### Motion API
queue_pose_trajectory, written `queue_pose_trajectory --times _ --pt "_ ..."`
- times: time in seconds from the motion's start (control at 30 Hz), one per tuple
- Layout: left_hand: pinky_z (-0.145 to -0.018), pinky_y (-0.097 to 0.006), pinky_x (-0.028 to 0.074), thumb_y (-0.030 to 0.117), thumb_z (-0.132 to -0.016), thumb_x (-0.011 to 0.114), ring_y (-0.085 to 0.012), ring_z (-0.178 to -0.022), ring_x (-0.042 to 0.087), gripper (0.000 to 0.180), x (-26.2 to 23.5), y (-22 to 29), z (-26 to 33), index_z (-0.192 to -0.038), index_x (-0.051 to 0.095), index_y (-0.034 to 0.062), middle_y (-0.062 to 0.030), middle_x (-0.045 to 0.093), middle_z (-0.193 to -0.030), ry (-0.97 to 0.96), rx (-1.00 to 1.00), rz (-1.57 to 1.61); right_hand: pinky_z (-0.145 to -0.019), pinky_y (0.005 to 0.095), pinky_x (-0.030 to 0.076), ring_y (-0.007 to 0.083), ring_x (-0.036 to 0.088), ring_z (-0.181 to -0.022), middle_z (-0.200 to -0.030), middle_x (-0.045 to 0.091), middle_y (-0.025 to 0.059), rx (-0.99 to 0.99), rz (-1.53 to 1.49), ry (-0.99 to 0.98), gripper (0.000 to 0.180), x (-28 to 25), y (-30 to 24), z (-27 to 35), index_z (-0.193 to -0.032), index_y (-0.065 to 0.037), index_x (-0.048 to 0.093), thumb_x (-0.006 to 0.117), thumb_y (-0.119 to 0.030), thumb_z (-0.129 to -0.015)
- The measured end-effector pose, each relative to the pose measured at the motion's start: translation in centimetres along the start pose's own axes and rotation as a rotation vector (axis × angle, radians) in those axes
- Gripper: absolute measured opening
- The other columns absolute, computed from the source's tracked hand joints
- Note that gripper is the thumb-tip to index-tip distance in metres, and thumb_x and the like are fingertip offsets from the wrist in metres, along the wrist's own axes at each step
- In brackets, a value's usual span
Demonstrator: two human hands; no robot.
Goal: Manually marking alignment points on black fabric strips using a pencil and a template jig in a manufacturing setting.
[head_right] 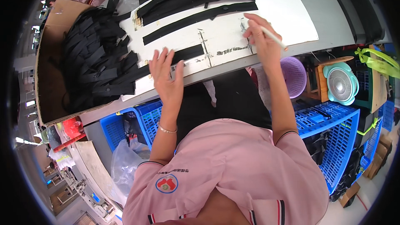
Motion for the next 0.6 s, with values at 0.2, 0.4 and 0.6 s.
queue_pose_trajectory --times 0.2,0.4,0.6 --pt "-0.125 -0.055 0.019 0.015 -0.094 0.073 -0.0348 -0.143 0.047 0.041 -0.9 -2.1 1.7 -0.132 0.067 0.0027 -0.0134 0.062 -0.142 -0.047 -0.047 -0.069 -0.103 0.0395 0.046 0.0249 0.065 -0.114 -0.122 0.073 0.0071 -0.552 0.55 -0.327 0.038 11.3 -5.2 7.1 -0.13 -0.009 0.066 0.071 -0.012 -0.093" --pt "-0.125 -0.057 0.014 0.018 -0.096 0.07 -0.0336 -0.144 0.047 0.042 -0.5 -2.4 2.1 -0.136 0.065 0.0029 -0.0137 0.062 -0.143 -0.081 -0.042 -0.072 -0.115 0.0484 0.036 0.0217 0.063 -0.126 -0.12 0.073 0.0046 -0.672 0.814 -0.205 0.043 9.7 -4.2 7.4 -0.128 -0.012 0.064 0.077 -0.024 -0.089" --pt "-0.124 -0.06 0.009 0.018 -0.098 0.069 -0.0334 -0.143 0.048 0.041 -0.1 -2.0 2.4 -0.136 0.065 0.0033 -0.014 0.062 -0.143 -0.133 -0.003 -0.113 -0.121 0.0482 0.028 0.028 0.058 -0.132 -0.129 0.069 0.0123 -0.48 0.887 -0.17 0.046 1.1 -2.9 4.5 -0.137 -0.014 0.066 0.073 -0.015 -0.092"
Point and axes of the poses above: each hand's wrist, its own z-axis away from the middle knuckle, its own x-axis out of the palm, y = z × x, the point moved 10 cm from there along -z, towards the middle knuckle
